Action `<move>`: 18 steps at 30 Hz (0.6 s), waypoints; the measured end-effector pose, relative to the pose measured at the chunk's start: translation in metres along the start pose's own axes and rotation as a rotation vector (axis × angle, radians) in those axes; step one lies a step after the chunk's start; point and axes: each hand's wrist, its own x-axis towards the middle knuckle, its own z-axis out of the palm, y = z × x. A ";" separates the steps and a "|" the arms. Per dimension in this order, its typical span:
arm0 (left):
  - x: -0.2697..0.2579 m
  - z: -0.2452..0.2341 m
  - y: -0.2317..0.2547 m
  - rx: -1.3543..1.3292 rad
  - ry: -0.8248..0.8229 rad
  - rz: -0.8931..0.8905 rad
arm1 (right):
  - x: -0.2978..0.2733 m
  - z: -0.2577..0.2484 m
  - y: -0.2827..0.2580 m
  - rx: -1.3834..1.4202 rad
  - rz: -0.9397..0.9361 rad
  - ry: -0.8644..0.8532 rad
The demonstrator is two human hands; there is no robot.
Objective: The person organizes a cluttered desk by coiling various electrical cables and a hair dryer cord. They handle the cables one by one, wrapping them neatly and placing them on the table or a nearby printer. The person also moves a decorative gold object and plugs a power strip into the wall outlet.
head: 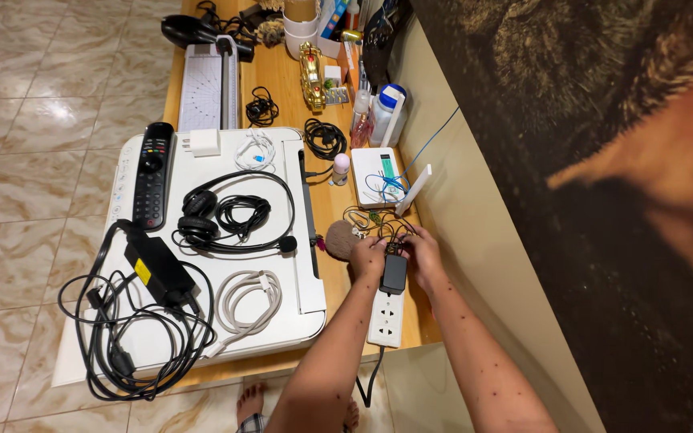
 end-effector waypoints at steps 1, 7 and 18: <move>-0.006 -0.003 0.007 0.001 0.008 -0.038 | 0.001 0.003 0.000 -0.080 -0.019 0.007; -0.014 -0.010 0.011 0.111 0.210 0.085 | 0.016 0.022 0.000 -0.910 -0.619 0.194; -0.012 -0.031 -0.017 -0.077 0.257 -0.031 | -0.013 0.098 -0.035 -1.551 -0.238 -0.119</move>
